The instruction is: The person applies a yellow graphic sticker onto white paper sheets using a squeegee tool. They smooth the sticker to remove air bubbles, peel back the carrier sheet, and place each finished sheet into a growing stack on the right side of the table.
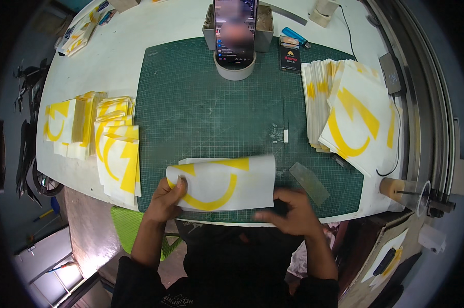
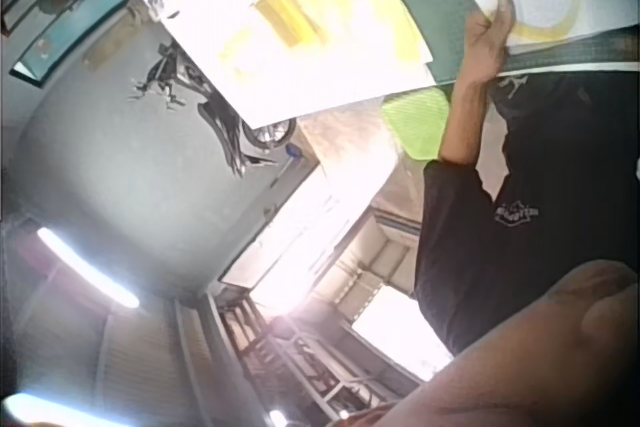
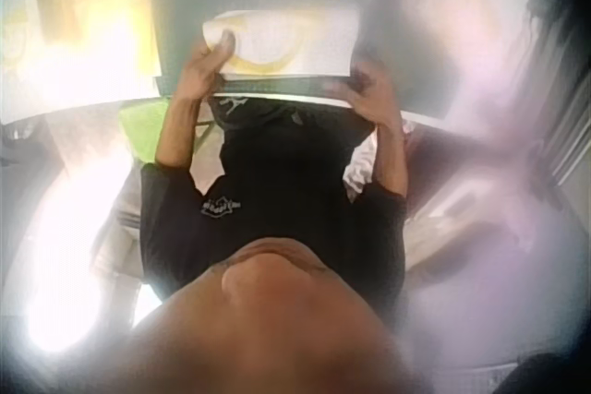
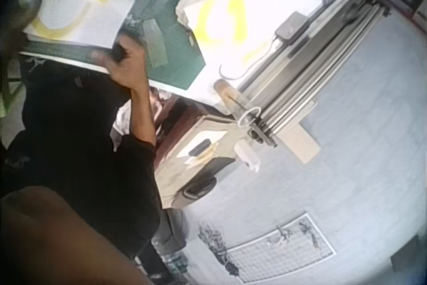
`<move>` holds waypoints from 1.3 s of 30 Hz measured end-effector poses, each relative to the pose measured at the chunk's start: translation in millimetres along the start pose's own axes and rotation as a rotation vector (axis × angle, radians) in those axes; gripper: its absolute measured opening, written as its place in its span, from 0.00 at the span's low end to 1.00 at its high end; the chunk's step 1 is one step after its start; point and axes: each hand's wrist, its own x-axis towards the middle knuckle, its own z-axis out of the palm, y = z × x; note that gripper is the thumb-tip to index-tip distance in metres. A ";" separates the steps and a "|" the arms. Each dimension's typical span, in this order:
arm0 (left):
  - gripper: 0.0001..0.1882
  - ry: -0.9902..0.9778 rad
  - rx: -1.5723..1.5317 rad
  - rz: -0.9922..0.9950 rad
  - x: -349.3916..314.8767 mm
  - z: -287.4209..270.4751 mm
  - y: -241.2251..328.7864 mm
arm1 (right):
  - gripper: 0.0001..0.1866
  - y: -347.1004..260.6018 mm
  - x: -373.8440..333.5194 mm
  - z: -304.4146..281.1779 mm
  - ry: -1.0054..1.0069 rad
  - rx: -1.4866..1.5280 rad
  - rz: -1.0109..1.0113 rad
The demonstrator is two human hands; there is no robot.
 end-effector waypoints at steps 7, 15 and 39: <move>0.38 -0.123 0.191 0.026 16.3 -9.2 1.4 | 0.08 2.1 14.2 4.4 0.036 0.039 -0.036; 0.41 0.189 0.338 0.214 13.0 16.1 8.0 | 0.06 4.1 23.6 21.3 0.371 0.092 0.134; 0.23 0.381 1.700 0.828 3.1 47.5 -73.6 | 0.11 -14.1 27.6 39.1 0.699 -0.300 0.047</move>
